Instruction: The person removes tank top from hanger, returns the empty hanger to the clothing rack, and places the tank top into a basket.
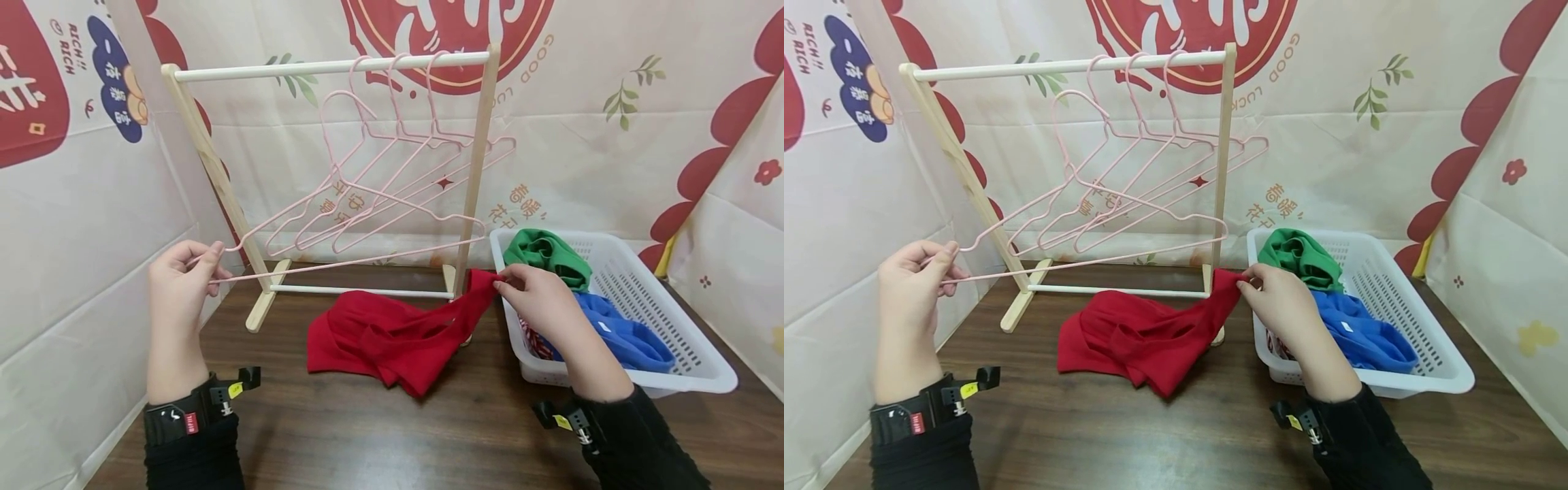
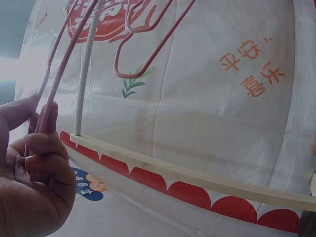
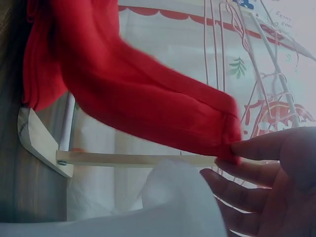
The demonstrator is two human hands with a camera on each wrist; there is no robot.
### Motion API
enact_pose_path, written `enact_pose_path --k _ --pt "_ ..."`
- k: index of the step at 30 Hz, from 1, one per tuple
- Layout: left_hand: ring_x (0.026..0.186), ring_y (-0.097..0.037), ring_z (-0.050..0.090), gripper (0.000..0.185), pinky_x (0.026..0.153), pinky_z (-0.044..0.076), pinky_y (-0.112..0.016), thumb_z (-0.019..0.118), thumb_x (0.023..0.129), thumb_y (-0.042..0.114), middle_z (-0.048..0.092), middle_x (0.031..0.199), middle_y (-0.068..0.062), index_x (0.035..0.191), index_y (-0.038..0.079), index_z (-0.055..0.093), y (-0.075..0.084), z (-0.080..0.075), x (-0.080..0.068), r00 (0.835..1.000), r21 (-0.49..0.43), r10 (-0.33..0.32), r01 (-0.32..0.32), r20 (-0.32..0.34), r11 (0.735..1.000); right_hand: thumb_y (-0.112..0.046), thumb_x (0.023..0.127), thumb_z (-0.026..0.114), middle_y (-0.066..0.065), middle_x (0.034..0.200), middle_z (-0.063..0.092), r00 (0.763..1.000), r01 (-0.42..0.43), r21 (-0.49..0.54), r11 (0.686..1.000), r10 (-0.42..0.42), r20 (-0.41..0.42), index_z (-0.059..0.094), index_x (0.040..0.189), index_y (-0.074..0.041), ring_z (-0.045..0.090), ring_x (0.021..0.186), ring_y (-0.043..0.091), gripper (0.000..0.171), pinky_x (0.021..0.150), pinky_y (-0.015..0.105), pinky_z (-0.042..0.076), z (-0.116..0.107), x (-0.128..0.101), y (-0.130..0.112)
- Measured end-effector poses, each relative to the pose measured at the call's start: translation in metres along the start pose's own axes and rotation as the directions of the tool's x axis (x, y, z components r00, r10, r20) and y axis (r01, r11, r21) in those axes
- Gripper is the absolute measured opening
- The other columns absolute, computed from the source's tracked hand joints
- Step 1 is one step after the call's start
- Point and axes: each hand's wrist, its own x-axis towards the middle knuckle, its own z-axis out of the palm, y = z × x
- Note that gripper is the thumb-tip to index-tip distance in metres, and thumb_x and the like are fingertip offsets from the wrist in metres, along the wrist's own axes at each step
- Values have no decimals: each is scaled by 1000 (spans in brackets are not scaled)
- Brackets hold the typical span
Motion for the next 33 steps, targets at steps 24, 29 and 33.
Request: enact_pose_path --k 24,29,33 --pt "41 -10 50 27 41 42 -17 66 93 10 60 56 -3 70 -2 57 -9 20 -2 994 -110 61 -71 -94 991 -35 96 59 10 105 65 996 86 -25 996 -85 29 63 121 -9 58 95 28 36 77 46 51 9 -14 -28" --pt "38 -8 48 29 40 41 -16 66 93 11 59 56 -3 70 -2 55 -12 16 -3 983 -125 76 -98 -166 987 -35 97 58 10 106 66 994 105 -19 994 -104 32 63 121 -9 58 96 28 36 78 47 51 10 -14 -29" --pt "37 -8 47 30 39 40 -16 67 93 11 58 54 -3 68 0 55 -13 11 -3 968 -135 83 -117 -237 984 -36 98 57 10 108 66 993 110 -13 994 -109 36 63 120 -9 59 97 28 36 79 48 51 11 -15 -30"
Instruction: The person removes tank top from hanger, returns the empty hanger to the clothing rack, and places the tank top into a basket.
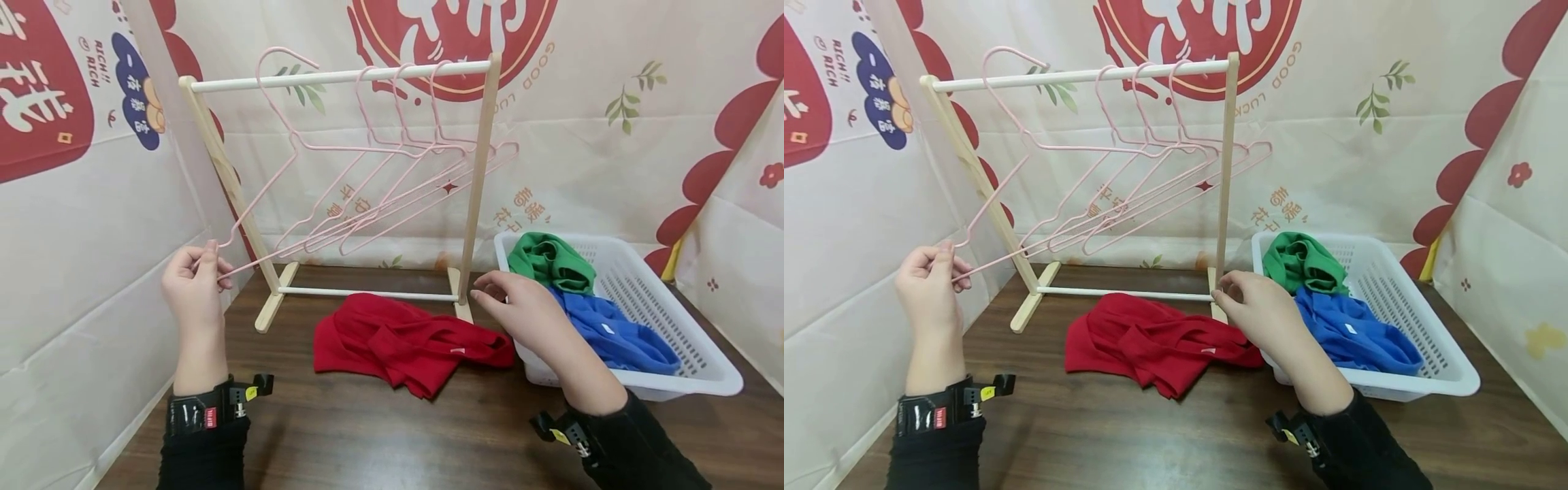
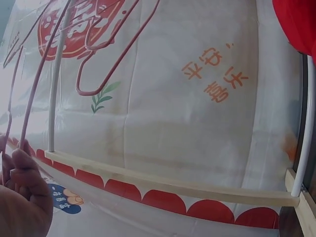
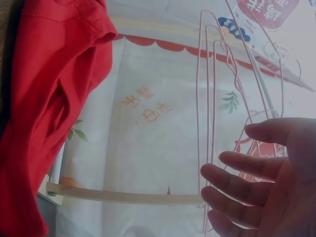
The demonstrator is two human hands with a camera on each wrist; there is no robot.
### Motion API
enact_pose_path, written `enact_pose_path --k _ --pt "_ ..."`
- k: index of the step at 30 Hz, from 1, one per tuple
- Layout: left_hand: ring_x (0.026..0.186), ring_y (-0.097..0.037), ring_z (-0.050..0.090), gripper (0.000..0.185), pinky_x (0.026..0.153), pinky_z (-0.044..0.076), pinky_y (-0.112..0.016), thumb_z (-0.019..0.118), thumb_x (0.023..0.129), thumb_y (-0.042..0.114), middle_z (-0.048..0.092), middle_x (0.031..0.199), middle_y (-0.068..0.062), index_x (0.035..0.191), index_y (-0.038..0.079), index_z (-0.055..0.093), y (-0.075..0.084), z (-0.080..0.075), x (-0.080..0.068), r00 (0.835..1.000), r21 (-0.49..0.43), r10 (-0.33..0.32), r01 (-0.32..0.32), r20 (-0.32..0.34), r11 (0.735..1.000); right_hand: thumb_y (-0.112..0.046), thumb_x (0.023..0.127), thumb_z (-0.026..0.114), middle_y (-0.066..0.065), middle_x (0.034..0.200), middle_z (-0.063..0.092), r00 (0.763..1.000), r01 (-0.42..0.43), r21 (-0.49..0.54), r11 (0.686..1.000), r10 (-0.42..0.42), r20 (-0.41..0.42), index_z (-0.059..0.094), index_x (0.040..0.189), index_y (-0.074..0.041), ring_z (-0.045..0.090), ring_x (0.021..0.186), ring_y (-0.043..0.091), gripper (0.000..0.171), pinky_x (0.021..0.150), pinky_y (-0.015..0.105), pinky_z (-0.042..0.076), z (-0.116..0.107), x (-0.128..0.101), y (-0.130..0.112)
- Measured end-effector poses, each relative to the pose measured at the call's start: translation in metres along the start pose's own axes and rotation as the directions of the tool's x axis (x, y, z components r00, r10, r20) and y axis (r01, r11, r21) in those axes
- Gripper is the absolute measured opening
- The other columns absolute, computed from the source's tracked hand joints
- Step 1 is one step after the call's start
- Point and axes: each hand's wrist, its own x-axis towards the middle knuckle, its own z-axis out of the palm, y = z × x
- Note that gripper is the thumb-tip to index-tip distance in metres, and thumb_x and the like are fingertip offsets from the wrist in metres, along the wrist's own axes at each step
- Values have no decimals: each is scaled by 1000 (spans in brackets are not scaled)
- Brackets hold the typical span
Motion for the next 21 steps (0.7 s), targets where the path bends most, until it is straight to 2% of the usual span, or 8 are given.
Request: enact_pose_path --k 7,11,17,21 --pt "36 -9 47 31 39 40 -15 69 91 11 57 52 -5 66 -1 55 -1 -12 1 996 -6 27 -28 -89 1000 -37 98 56 10 106 65 1000 9 -2 1000 -9 4 63 121 -8 59 96 27 38 76 46 51 0 -1 -2" --pt "35 -7 46 33 39 39 -15 69 91 11 56 50 -3 64 0 54 -3 -17 2 989 31 52 -48 -138 998 -35 98 57 8 104 66 999 34 -9 999 -34 -9 64 118 -9 60 94 26 34 77 46 51 0 -3 -4" --pt "35 -7 46 34 39 39 -15 70 90 11 56 50 -2 63 1 53 -9 -24 6 979 43 27 -18 -203 999 -38 97 57 7 105 67 999 48 -12 999 -48 -19 65 119 -9 61 94 26 37 79 48 51 -2 -6 -10" --pt "35 -8 46 33 38 39 -16 70 90 10 55 50 -2 62 2 54 -14 -32 10 963 22 8 -2 -270 1000 -37 97 57 8 106 67 999 44 -14 999 -44 -13 64 120 -9 61 95 26 37 80 49 51 -3 -7 -12"
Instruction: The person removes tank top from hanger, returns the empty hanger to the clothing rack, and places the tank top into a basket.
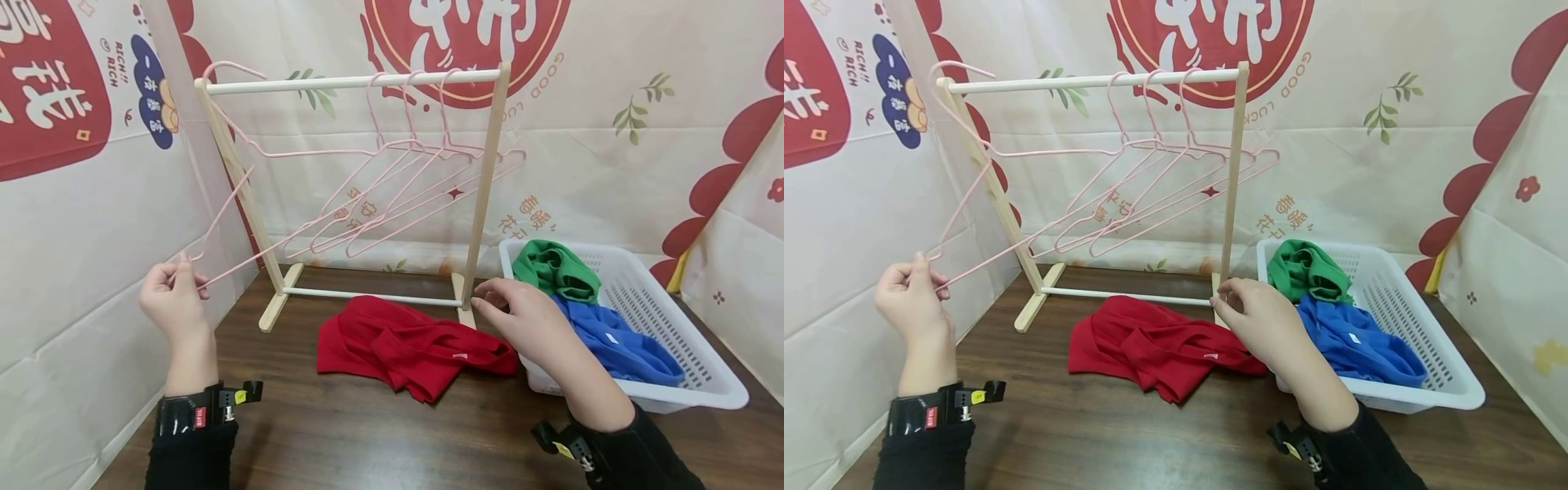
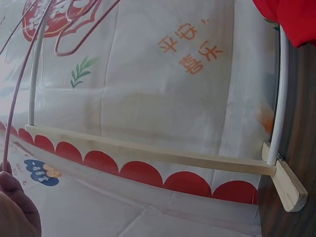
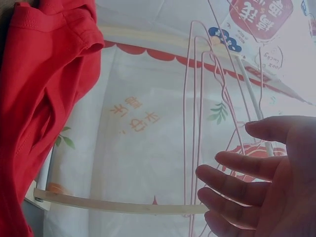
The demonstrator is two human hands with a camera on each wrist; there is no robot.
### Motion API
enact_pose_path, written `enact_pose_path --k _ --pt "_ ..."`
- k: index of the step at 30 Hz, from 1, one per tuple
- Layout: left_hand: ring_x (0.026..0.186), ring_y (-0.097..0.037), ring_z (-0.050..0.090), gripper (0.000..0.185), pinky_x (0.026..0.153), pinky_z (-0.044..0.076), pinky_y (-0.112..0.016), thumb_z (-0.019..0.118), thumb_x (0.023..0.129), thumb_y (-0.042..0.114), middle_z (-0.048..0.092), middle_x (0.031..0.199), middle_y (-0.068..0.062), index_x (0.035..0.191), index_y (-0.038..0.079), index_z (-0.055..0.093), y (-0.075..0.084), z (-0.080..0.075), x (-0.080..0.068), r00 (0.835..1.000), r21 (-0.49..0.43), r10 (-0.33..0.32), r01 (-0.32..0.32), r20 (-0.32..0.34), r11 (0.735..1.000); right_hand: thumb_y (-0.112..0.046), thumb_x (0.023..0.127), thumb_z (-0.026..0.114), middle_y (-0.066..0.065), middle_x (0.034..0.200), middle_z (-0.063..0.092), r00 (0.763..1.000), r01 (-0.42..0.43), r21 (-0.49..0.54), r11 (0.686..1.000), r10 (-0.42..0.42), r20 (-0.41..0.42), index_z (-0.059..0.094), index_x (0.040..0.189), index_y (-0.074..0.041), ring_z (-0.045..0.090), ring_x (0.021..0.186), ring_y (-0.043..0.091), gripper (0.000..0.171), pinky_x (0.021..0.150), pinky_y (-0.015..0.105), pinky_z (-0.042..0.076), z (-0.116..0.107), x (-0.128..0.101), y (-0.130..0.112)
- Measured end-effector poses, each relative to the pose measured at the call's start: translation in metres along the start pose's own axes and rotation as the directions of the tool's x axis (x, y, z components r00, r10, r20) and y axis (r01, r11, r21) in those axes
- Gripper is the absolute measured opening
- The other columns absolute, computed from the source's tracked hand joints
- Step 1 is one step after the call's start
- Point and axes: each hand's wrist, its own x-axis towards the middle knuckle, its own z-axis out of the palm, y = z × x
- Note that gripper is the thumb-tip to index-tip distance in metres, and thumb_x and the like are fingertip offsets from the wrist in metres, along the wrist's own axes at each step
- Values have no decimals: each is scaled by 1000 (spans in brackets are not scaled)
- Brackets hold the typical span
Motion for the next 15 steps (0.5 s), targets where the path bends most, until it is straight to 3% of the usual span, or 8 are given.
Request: enact_pose_path --k 8,15 --pt "34 -8 44 33 36 36 -16 69 90 10 53 47 -3 61 0 55 -8 -11 9 993 -62 -48 41 -111 997 -35 97 59 7 105 66 1000 0 4 1000 0 5 65 119 -10 61 94 25 34 79 47 52 2 0 1" --pt "34 -10 44 37 35 36 -17 67 91 9 51 46 -5 59 -2 52 -11 -19 17 980 -97 -122 107 -155 989 -34 96 60 8 106 66 1000 -6 2 1000 6 5 64 120 -9 61 94 26 35 78 47 53 3 0 3"
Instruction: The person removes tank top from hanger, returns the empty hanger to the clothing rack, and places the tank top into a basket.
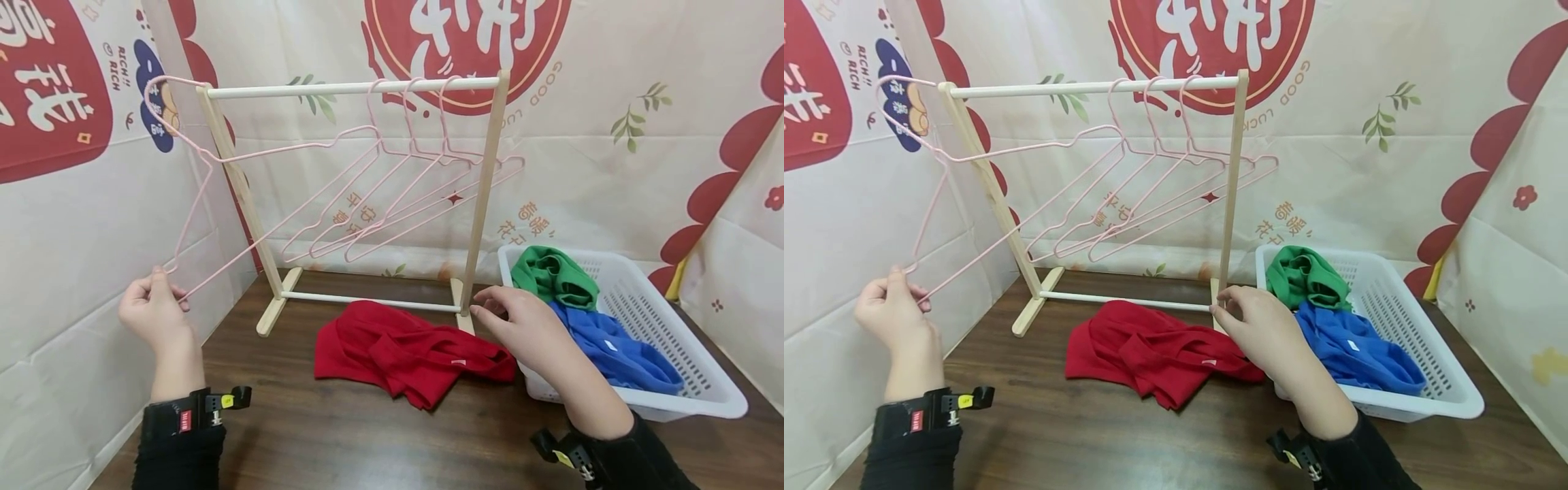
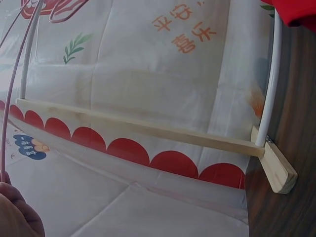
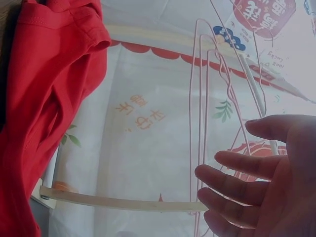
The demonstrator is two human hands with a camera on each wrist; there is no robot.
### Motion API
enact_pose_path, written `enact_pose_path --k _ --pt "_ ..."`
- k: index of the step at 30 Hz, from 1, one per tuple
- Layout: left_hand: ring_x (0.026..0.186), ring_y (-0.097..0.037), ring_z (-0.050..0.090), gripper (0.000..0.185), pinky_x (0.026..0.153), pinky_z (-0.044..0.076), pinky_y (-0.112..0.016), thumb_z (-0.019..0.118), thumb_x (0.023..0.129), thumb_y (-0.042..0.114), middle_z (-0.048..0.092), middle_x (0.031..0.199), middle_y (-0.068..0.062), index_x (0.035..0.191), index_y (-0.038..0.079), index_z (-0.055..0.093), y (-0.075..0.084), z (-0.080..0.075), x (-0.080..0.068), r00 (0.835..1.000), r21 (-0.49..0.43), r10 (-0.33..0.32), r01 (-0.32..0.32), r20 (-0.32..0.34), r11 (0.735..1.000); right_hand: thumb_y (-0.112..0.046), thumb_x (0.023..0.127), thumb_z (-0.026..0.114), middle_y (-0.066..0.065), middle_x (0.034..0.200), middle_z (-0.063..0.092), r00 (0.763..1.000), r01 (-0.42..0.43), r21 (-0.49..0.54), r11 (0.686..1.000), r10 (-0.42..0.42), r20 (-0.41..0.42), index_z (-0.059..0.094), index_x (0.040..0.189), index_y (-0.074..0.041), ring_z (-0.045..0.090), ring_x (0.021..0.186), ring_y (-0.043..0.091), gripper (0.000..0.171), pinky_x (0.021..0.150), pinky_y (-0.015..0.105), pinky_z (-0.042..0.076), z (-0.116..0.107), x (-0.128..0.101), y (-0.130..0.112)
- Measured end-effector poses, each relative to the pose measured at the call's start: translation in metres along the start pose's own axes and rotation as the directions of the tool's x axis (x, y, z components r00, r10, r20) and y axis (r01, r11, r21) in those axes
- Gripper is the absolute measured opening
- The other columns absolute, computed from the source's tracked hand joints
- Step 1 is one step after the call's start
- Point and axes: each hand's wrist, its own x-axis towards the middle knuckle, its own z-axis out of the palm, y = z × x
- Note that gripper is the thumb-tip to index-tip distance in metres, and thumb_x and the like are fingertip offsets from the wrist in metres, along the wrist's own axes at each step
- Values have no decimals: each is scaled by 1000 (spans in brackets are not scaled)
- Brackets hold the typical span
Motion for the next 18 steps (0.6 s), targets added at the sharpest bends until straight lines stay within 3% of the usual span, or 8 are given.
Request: enact_pose_path --k 7,11,15,18 --pt "34 -10 45 37 36 37 -17 64 92 7 52 46 -4 58 -1 51 -6 -4 3 1000 39 -8 8 -13 999 -40 95 59 8 106 66 999 -14 -3 1000 14 32 63 123 -8 60 95 26 42 79 47 53 4 1 3" --pt "35 -9 47 36 37 38 -17 64 92 8 53 48 -3 60 1 51 -8 -3 0 1000 107 8 -6 -13 994 -41 95 60 6 104 66 999 -5 -7 1000 5 45 64 121 -9 60 94 24 41 78 45 53 4 2 5" --pt "38 -7 49 33 40 40 -16 66 93 16 56 54 0 64 7 55 -10 0 -5 999 212 33 -36 18 977 -40 95 60 5 103 66 998 3 -18 1000 -2 57 64 120 -9 60 93 23 40 78 45 53 5 3 4" --pt "40 -5 50 32 42 40 -15 66 94 23 58 55 4 65 11 56 -11 4 -8 995 315 83 -98 62 944 -40 94 61 4 103 66 998 5 -37 999 -2 65 64 120 -9 61 94 23 40 80 46 53 6 4 4"
